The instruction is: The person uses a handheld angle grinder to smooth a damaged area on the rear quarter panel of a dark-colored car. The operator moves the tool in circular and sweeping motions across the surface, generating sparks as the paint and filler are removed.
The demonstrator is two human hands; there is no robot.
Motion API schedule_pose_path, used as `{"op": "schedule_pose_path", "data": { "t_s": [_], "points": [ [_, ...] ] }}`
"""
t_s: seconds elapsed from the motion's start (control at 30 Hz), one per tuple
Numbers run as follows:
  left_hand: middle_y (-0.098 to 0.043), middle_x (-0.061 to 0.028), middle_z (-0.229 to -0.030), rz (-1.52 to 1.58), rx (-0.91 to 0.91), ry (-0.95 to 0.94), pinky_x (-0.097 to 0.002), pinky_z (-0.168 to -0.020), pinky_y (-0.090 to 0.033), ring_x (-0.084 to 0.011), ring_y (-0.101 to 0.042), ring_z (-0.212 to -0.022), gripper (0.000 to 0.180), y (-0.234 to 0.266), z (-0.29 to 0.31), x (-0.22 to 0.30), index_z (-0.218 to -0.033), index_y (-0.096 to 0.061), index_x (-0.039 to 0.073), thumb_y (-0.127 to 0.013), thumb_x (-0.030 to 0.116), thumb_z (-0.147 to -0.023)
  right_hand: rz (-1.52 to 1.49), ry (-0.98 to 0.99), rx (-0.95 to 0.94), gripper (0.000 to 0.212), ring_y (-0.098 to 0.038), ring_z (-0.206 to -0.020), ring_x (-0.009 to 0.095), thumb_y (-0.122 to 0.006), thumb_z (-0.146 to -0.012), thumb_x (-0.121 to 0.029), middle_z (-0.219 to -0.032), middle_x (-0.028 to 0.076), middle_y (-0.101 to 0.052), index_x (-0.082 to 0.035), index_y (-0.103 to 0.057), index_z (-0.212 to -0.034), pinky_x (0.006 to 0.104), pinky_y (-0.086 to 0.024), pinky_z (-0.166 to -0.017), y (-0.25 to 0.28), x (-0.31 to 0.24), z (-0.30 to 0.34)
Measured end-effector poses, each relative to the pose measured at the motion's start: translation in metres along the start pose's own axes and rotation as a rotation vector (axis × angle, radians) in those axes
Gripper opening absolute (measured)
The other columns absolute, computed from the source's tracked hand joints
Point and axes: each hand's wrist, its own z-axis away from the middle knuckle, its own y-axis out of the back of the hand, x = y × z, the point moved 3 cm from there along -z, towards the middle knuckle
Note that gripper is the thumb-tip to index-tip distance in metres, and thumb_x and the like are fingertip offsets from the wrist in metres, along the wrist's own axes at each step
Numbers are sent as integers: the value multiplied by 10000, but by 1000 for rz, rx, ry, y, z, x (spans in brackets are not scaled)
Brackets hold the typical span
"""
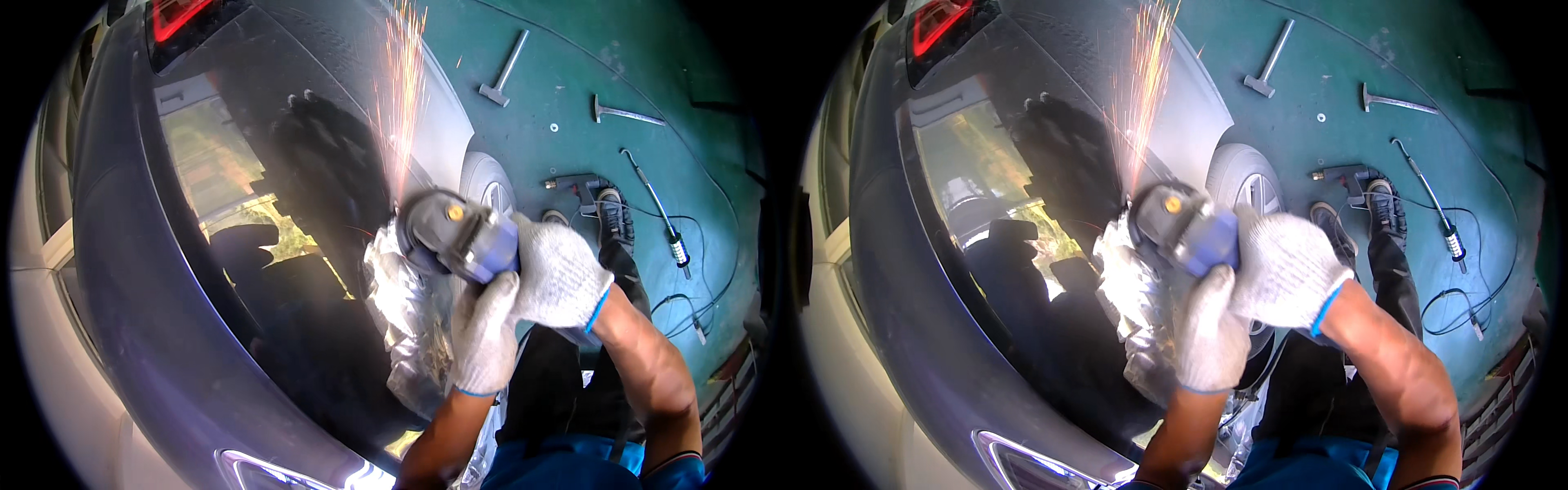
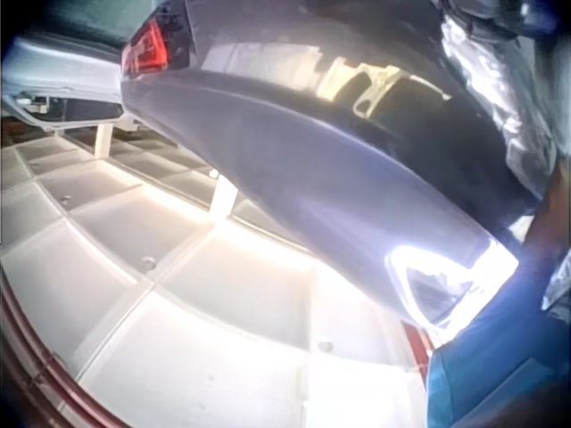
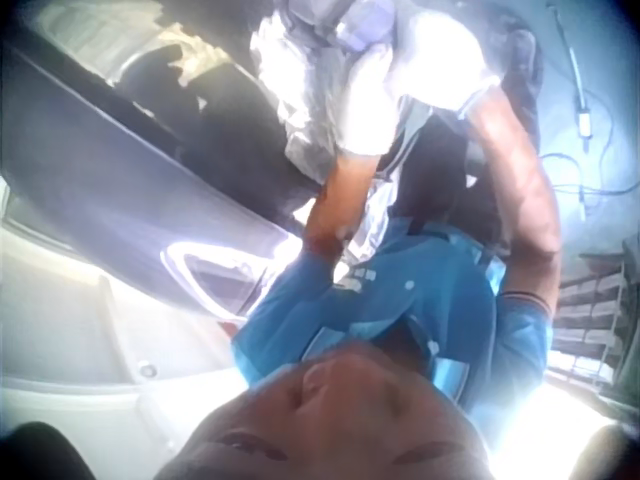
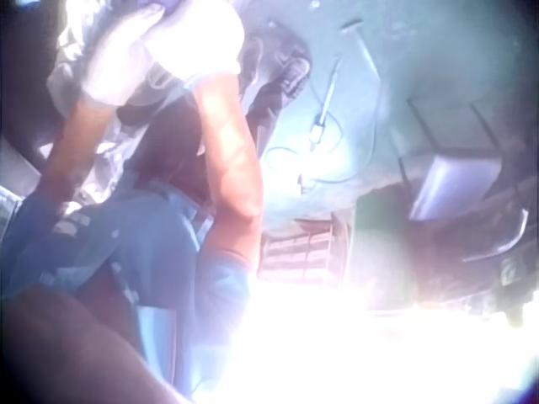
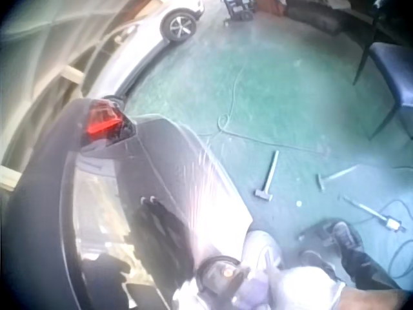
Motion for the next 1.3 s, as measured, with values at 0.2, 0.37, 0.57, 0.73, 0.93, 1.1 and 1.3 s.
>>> {"op": "schedule_pose_path", "data": {
  "t_s": [0.2,0.37,0.57,0.73,0.93,1.1,1.3],
  "points": [
    [-531,-161,-1458,17,100,36,-450,-1189,-393,-266,-517,-1372,604,12,44,-30,-1513,-422,-52,-641,147,-987,-60,-47,-198,579,-711,-774,465,-769,-672,-282,-756,267,-680,72,-604,-1099,516,-590,-704,-18,2,44],
    [-614,-108,-1334,113,-24,54,-392,-1080,-464,-217,-590,-1248,467,13,-4,-17,-1428,-548,2,-664,94,-985,66,5,45,441,-700,-714,448,-745,-709,-271,-734,246,-675,40,-599,-985,516,-575,-653,4,0,5],
    [-534,-153,-1480,96,25,-15,-447,-1190,-378,-273,-517,-1382,566,12,27,-31,-1518,-434,-15,-606,87,-989,54,4,-65,442,-711,-740,447,-733,-729,-280,-740,247,-684,36,-608,-1012,527,-581,-685,-13,1,32],
    [-527,-135,-1481,136,-63,55,-429,-1156,-423,-257,-524,-1370,595,17,5,-27,-1525,-425,-16,-634,25,-970,90,-36,-35,450,-711,-745,451,-738,-718,-282,-755,247,-685,37,-608,-1007,528,-579,-684,2,-2,17],
    [-532,-148,-1481,144,-6,1,-456,-1194,-375,-275,-504,-1393,590,14,25,-35,-1533,-422,-7,-604,65,-976,93,-22,-97,461,-715,-747,442,-743,-707,-272,-742,235,-683,43,-603,-1013,520,-586,-681,-5,-5,31],
    [-550,-124,-1445,168,-68,17,-448,-1179,-394,-243,-525,-1362,588,20,15,-36,-1521,-430,0,-608,15,-961,85,-10,-62,440,-708,-725,434,-738,-714,-259,-735,230,-673,33,-589,-1008,516,-579,-660,-4,0,26],
    [-532,-152,-1451,-11,159,100,-434,-1161,-408,-275,-532,-1333,566,41,50,-58,-1522,-436,-22,-626,137,-1013,-57,-136,-198,626,-700,-798,473,-859,-651,-359,-793,269,-683,33,-602,-1067,509,-578,-726,-30,12,57]
  ]
}}
